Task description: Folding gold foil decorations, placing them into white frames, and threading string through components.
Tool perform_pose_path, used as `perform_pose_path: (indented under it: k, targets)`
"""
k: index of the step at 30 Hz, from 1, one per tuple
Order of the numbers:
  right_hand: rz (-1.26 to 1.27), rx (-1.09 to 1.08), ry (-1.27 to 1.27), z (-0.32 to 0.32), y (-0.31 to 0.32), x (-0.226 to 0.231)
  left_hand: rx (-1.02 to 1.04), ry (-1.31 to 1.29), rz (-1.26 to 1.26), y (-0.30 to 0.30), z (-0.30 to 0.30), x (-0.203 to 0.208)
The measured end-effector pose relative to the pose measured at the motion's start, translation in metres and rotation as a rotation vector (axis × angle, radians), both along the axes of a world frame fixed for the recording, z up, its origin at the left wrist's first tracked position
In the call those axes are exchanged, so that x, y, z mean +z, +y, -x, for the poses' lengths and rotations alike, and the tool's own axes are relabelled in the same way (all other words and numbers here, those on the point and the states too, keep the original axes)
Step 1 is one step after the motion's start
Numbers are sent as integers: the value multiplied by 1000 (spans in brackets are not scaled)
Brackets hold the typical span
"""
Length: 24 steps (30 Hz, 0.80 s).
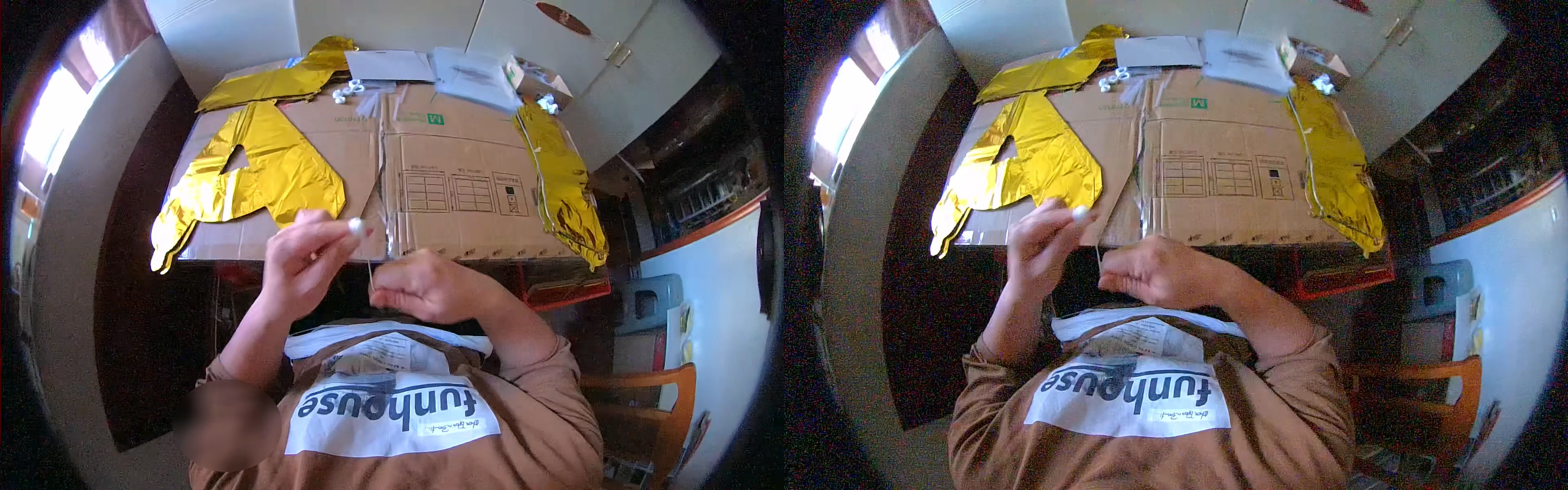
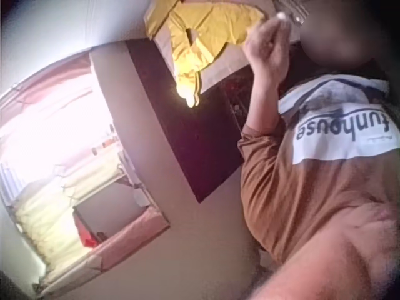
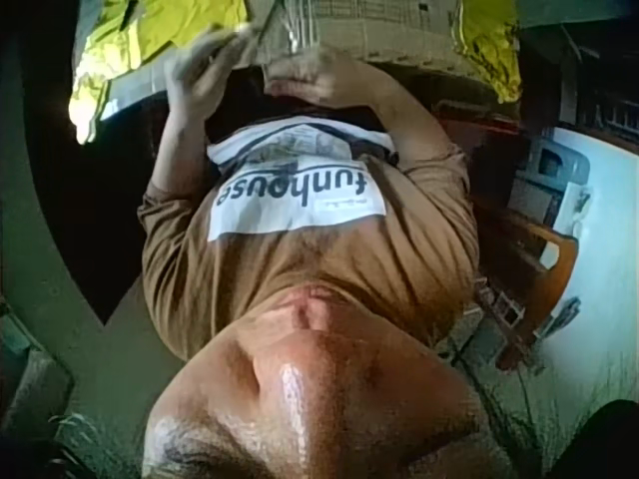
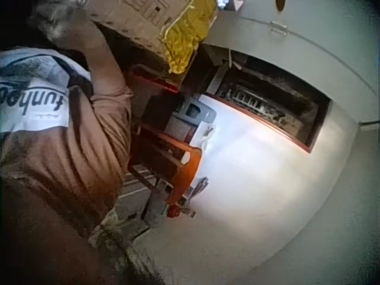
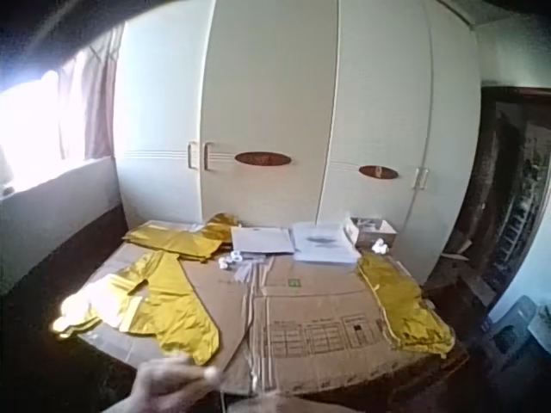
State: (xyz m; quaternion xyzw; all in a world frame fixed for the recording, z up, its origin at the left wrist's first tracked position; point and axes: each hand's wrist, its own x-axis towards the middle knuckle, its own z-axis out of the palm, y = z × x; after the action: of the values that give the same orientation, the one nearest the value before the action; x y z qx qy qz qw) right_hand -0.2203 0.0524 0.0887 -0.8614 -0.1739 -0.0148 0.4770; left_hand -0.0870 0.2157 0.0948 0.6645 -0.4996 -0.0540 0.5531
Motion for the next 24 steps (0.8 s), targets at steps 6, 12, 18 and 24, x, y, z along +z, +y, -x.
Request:
perform_pose_path:
  k: [6,12,18,24]
  targets:
    - [-114,-290,-21,-21,-22,2,-482,308,64,2,13,-12]
    - [-185,-346,-204,-19,-25,10,-354,-187,8,-10,14,-17]
    - [-203,-182,-145,-9,-5,9,-177,88,-9,-10,4,-21]
    - [-106,-39,-13,-10,-5,3,-14,403,14,-9,-15,-12]
